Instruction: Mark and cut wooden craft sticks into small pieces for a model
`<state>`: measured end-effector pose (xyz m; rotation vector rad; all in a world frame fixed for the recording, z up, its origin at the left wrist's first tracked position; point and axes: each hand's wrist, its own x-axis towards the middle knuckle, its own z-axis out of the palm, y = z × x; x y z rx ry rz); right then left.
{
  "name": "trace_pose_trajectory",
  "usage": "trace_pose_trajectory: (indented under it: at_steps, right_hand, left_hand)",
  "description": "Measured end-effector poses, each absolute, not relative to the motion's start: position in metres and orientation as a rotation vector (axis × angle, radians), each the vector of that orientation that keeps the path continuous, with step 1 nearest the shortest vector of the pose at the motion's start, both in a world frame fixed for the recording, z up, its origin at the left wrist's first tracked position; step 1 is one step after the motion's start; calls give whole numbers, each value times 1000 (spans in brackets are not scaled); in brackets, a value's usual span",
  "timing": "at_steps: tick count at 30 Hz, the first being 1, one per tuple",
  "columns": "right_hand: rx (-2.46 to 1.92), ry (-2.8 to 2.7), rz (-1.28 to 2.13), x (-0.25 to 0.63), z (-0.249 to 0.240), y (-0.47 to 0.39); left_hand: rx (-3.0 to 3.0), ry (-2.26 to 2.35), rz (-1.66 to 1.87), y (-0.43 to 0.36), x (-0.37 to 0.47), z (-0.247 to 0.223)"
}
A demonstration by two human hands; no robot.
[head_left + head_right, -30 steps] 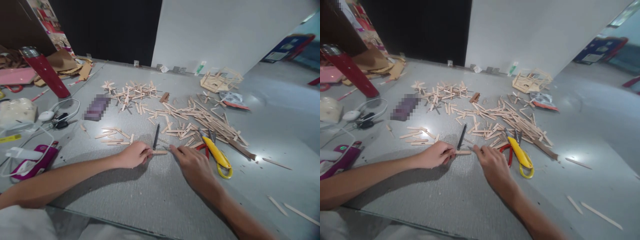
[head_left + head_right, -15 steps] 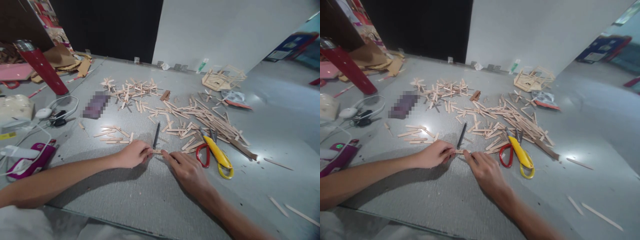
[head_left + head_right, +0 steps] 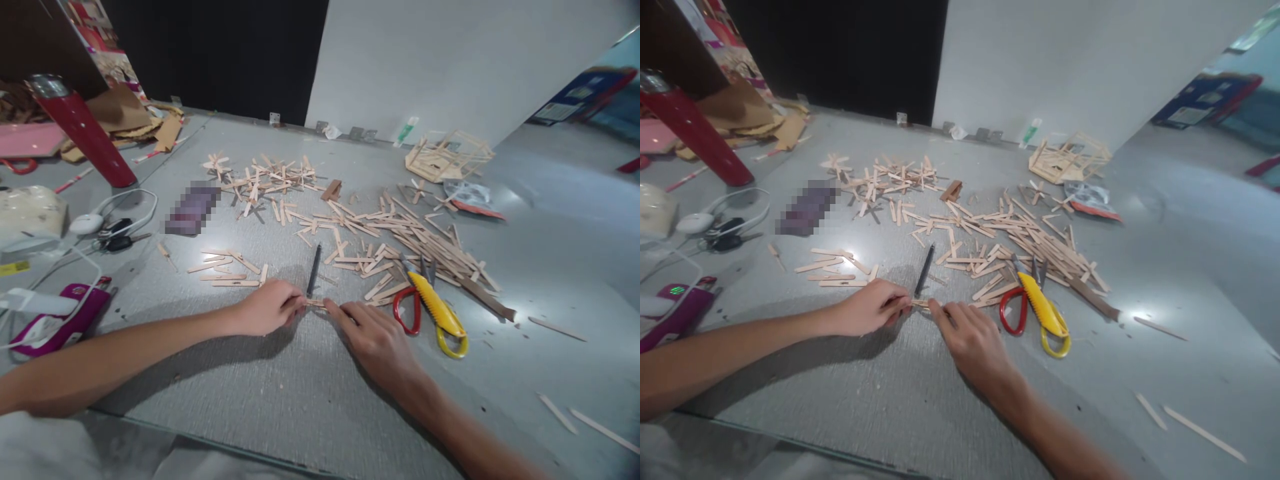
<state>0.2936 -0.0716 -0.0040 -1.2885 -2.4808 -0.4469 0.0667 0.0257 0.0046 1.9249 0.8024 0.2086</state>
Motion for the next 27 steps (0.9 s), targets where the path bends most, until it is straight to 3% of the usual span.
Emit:
trace_pose_trajectory:
  at_steps: [27]
  right_hand:
    - [-1374, -2558, -450, 296, -4, -74]
  left_hand:
    - [1917, 786, 212, 26, 66, 2]
